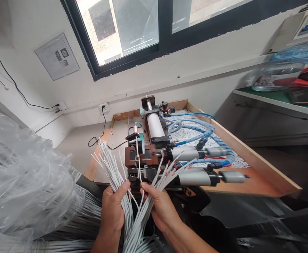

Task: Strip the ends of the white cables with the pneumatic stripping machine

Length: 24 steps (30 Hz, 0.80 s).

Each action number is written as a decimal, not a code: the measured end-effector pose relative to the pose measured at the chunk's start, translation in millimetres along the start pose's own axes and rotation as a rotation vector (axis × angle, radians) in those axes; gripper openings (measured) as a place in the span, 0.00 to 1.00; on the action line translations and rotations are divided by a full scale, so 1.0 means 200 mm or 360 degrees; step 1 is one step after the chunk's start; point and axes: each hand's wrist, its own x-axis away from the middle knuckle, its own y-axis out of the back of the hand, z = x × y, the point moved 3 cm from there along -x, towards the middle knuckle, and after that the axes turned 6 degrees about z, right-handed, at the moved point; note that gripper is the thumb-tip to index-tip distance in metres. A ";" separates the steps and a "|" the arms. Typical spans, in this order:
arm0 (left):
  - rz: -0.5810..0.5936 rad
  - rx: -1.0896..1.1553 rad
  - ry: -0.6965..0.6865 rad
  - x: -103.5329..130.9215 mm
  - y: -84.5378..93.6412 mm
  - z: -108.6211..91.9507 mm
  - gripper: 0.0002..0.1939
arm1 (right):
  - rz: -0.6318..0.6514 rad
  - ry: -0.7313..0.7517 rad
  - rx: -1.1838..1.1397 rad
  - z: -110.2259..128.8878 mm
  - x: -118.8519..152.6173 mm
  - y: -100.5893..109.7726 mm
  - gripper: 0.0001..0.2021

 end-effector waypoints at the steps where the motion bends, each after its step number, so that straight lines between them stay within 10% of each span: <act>1: 0.0014 0.0007 -0.0017 0.00 0.00 0.00 0.06 | 0.0009 -0.0008 -0.0005 0.00 0.00 0.00 0.08; 10: 0.0320 0.0073 0.0048 0.02 -0.05 0.05 0.07 | 0.0482 0.0014 0.0243 0.02 0.10 -0.06 0.10; 24: 0.0082 -0.0009 0.0225 0.04 0.04 0.08 0.10 | 0.0223 0.0213 0.0425 -0.01 0.13 0.05 0.10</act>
